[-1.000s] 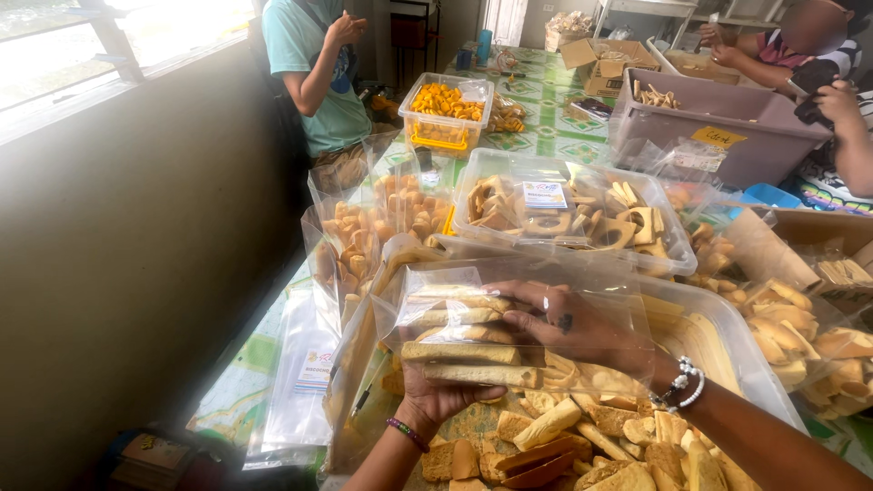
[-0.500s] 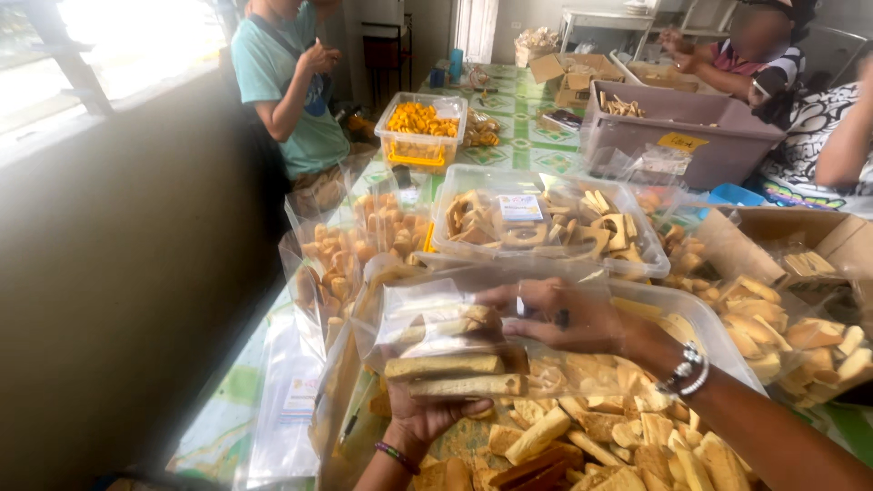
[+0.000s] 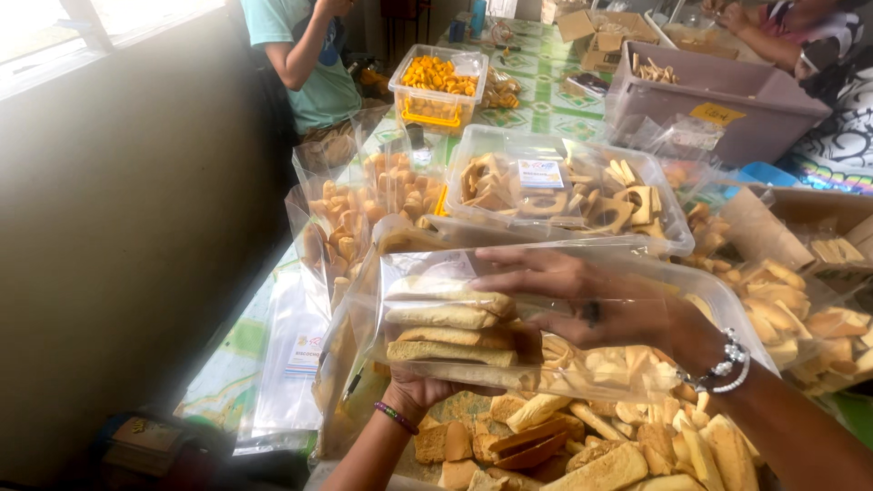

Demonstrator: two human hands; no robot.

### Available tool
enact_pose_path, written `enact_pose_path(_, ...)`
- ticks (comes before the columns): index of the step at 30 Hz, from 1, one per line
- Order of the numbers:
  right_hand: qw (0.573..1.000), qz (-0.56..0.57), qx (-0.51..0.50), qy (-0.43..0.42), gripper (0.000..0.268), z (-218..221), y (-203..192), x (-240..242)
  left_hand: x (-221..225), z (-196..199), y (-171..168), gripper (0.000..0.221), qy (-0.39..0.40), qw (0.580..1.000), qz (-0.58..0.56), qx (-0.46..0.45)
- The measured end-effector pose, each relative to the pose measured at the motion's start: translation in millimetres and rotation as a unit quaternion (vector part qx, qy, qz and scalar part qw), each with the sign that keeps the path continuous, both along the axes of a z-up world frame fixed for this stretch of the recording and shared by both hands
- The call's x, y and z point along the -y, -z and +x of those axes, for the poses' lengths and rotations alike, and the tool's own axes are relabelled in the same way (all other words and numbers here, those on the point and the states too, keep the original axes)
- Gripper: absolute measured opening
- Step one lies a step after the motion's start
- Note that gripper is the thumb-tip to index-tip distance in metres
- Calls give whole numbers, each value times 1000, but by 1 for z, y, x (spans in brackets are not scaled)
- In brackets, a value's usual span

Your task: The person packs rectangular biscuit pieces from a large plastic bin into clear plastic bags. They repeatedly pick up pieces by hand, place them into a bag held open in the other hand, and set the filled bag aside on the table.

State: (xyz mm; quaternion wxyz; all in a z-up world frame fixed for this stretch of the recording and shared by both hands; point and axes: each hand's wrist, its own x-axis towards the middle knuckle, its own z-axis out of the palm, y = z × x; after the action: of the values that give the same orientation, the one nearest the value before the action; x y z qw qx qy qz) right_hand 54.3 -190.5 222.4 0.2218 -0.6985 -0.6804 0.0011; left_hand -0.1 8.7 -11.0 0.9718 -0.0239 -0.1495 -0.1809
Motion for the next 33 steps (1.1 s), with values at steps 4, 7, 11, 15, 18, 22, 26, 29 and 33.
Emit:
enact_pose_path(4,999,-14,32,-15,45,3,8,0,0,-3,1,125,3,997,36,67)
enact_pose_path(7,999,-18,40,-11,42,7,7,-1,1,-4,-3,121,0,998,27,58)
enact_pose_path(11,999,-15,42,22,32,1,12,-3,2,-2,-1,118,8,998,30,48)
enact_pose_path(15,997,9,78,16,25,0,12,-6,3,1,5,114,16,999,17,32)
enact_pose_path(18,995,35,91,20,20,-1,13,-8,4,0,5,115,0,998,41,47)
enact_pose_path(22,999,2,8,35,33,8,11,-14,3,0,2,114,-7,999,10,49)
enact_pose_path(26,960,-85,-138,230,44,41,5,26,-11,3,5,86,-147,982,107,47)
enact_pose_path(29,949,128,-287,7,23,85,-3,70,-17,4,-1,78,-111,987,42,106)
enact_pose_path(33,916,202,-232,259,25,105,71,95,-20,2,-5,86,-154,986,51,40)
